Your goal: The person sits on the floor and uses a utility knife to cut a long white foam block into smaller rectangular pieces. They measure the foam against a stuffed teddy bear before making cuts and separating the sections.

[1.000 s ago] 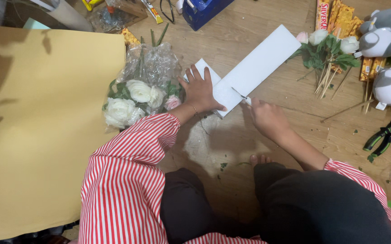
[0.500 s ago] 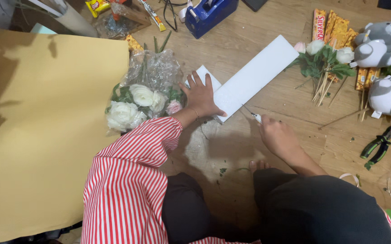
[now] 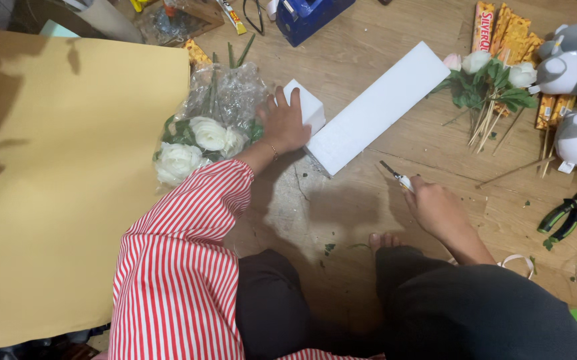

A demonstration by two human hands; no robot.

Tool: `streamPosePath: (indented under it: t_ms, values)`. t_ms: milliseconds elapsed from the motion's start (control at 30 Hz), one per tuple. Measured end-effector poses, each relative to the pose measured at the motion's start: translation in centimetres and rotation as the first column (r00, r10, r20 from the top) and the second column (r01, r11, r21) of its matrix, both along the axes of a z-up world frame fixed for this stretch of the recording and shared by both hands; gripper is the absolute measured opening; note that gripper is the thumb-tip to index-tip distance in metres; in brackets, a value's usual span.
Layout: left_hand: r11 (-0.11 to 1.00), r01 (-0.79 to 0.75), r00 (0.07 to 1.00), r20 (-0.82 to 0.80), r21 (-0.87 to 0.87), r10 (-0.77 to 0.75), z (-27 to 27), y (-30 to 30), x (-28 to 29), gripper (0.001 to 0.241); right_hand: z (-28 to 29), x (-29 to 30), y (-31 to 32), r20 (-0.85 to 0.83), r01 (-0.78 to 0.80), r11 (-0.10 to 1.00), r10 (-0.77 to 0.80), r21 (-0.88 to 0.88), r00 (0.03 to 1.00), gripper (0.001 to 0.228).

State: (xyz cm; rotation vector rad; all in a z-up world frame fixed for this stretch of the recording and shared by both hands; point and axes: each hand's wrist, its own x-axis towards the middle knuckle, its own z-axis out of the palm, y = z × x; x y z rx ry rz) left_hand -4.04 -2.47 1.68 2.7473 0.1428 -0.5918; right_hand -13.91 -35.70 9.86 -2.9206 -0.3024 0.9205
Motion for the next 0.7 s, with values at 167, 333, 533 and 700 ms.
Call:
streamPosePath:
  t_ms: [167, 333, 533, 700]
  values:
    - [0.999, 0.032, 0.996, 0.086, 0.005, -0.033, 2.2, -0.2, 0.7, 0.085, -0.4, 0.1, 0.2, 0.007, 0.025, 0.999, -0.025, 0.025, 1.0, 0.04]
    - [0.958, 0.011, 0.902, 0.41, 0.288, -0.134, -1.2, 0.2, 2.4, 0.087, -1.4, 0.2, -0.4, 0.036, 0.072, 0.995, -0.075, 0.073, 0.997, 0.034]
    - [0.983, 0.102, 0.839, 0.519, 0.151, -0.166, 4.7, -0.7, -0.7, 0.08, -0.9, 0.5, -1.1, 0.102, 0.112, 0.985, -0.126, 0.134, 0.987, 0.035]
    - [0.965, 0.223, 0.915, 0.371, -0.135, -0.16, 7.6, -3.2, -7.3, 0.092, -0.4, 1.3, -0.4, 0.106, 0.205, 0.918, -0.253, 0.339, 0.961, 0.037]
